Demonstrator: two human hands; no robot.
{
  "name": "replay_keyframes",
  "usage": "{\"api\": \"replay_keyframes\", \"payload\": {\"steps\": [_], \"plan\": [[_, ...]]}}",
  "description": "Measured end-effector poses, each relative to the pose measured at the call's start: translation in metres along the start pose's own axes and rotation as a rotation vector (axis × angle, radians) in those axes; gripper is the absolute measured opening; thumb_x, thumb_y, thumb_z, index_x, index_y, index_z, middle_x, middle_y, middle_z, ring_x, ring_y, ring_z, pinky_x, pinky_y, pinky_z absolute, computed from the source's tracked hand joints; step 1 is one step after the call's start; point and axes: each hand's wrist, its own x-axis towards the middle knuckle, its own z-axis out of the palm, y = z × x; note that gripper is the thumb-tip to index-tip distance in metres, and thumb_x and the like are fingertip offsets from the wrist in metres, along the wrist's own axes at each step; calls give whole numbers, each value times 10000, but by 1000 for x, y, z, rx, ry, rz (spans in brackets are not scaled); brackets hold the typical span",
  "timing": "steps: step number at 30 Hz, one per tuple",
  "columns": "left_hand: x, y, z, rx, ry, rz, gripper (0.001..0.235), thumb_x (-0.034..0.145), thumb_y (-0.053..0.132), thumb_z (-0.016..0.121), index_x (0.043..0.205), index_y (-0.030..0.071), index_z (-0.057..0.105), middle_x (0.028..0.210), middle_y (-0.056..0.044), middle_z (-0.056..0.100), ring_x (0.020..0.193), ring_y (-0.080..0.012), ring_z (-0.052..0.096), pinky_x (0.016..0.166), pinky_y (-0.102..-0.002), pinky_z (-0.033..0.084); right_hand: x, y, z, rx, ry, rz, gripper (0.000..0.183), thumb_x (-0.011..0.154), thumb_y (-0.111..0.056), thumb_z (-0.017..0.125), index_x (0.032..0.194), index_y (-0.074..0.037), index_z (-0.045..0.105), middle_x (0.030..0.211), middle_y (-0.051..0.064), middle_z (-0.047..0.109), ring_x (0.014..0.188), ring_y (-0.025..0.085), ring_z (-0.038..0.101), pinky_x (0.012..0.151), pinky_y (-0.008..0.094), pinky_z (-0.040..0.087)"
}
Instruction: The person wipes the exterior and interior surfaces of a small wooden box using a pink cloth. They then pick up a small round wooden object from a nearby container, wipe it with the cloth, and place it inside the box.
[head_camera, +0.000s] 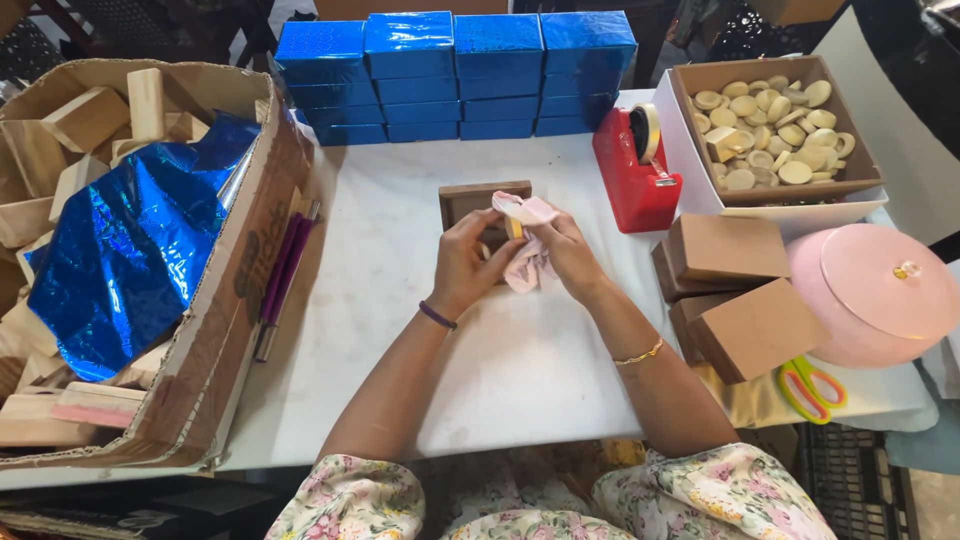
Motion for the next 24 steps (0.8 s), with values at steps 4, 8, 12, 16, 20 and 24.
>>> {"api": "replay_keyframes", "payload": {"steps": [4, 8, 12, 16, 20, 24], "plan": [[0, -42, 4, -324, -8, -195, 280, 940, 105, 755, 1187, -10, 692, 1016, -14, 737, 904, -59, 665, 793, -221, 542, -12, -37, 26, -548, 105, -569, 226, 958, 30, 622, 1169, -6, 694, 1119, 116, 660, 1035, 265, 673, 916, 321, 525], [-2, -54, 4, -693, -64, -357, 202, 1001, 95, 679, 1178, 1, 704, 1059, -15, 739, 961, -60, 680, 857, -212, 556, -19, -53, 23, -675, 183, -659, 283, 847, 44, 707, 1128, 15, 685, 1055, 143, 693, 961, 306, 706, 842, 338, 550], [-1, -34, 3, -547, -62, -362, 266, 948, 134, 730, 1183, 11, 712, 1042, -28, 758, 899, -62, 680, 762, -222, 538, -19, -52, 15, -743, 92, -777, 280, 797, 76, 675, 1064, -7, 691, 1098, 155, 687, 995, 310, 697, 855, 349, 562], [-1, 13, -10, 197, 34, 27, 391, 845, 222, 854, 1159, 26, 726, 965, -61, 747, 705, -74, 629, 617, -263, 527, -9, -28, 12, -568, 118, -435, 139, 871, 58, 714, 1000, 22, 677, 1007, 132, 647, 861, 236, 654, 763, 304, 508], [-3, 13, -11, 397, 49, 228, 447, 824, 244, 879, 1173, 25, 707, 957, -89, 711, 637, -66, 593, 596, -271, 510, 2, -6, -3, -227, -43, -149, 213, 937, 35, 636, 1126, -24, 716, 1084, 54, 694, 975, 136, 648, 840, 269, 533], [-3, -30, -5, 88, -43, -31, 354, 876, 213, 852, 1142, 19, 722, 899, -45, 716, 688, -57, 586, 610, -251, 482, -7, -29, 9, -287, -6, -442, 455, 957, -4, 714, 1364, -31, 511, 1330, 86, 583, 1216, 150, 569, 1022, 297, 492]]}}
